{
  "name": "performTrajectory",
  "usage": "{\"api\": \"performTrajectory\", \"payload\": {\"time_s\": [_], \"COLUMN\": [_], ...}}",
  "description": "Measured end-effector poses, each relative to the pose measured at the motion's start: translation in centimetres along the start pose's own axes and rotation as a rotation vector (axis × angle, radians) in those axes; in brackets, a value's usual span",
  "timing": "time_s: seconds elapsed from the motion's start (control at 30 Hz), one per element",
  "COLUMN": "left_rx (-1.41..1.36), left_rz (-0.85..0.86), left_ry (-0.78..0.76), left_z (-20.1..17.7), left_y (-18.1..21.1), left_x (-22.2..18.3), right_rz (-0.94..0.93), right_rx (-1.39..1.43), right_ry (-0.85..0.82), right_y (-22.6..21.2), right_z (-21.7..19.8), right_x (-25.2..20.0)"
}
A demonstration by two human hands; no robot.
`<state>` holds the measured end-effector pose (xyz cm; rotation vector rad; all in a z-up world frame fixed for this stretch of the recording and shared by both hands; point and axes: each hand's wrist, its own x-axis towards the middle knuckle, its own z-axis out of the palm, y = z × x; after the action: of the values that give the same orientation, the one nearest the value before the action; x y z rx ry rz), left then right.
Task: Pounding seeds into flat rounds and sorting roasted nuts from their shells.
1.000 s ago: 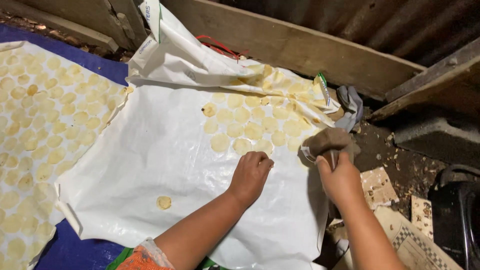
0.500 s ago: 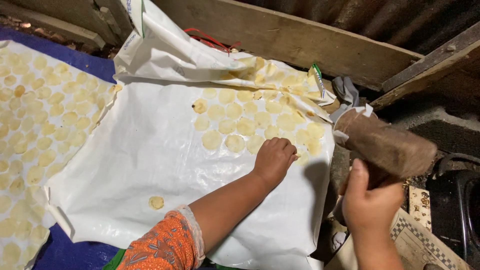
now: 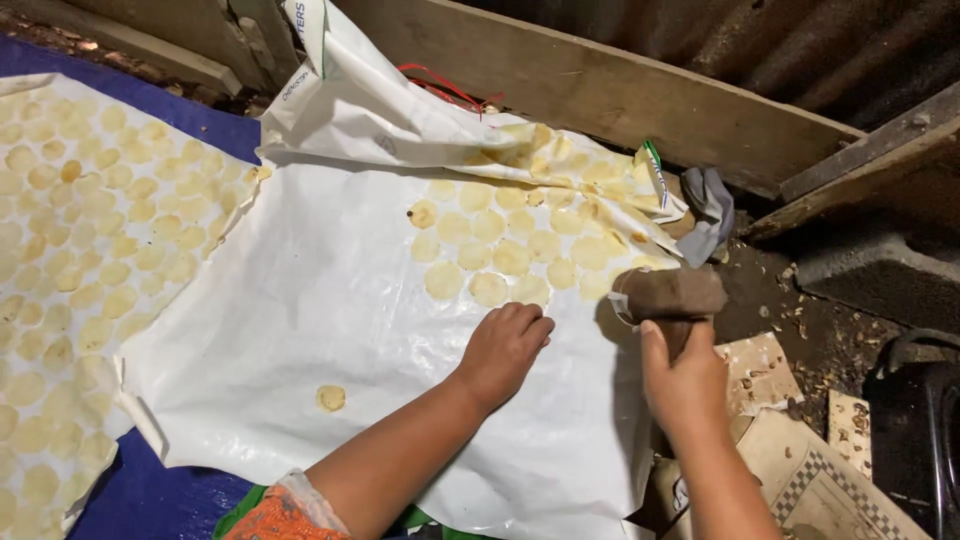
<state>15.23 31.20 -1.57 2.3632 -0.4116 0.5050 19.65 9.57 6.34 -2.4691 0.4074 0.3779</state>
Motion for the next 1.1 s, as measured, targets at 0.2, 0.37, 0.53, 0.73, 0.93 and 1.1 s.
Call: {"api": "performTrajectory", "payload": {"time_s": [0.2,0.37,0.53,0.73,0.93,1.1], "left_rx": [0.0,-0.014,-0.064,-0.159,-0.148,-0.061], "left_rz": [-0.042,-0.102,-0.048,-0.211,-0.251,-0.22], "left_ry": [0.053,0.032,0.038,-0.002,0.041,0.146], "left_z": [-0.9,-0.6,0.8,2.2,1.5,-0.8], "left_y": [-0.5,-1.0,-0.8,0.0,0.0,0.7], "left_x": [-1.4,-1.8,1.8,3.8,2.4,-1.0], "right_rz": [-0.205,-0.194,-0.202,-0.321,-0.443,-0.25], "right_rx": [-0.241,-0.139,-0.114,0.211,0.281,-0.191], "right_ry": [0.2,0.119,0.144,0.211,0.332,0.115], "right_y": [2.0,1.0,2.0,-3.4,0.1,-1.8], "right_z": [3.0,1.6,3.0,-3.8,4.1,5.0], "right_x": [2.3,1.3,2.1,-3.4,-1.0,0.2]}}
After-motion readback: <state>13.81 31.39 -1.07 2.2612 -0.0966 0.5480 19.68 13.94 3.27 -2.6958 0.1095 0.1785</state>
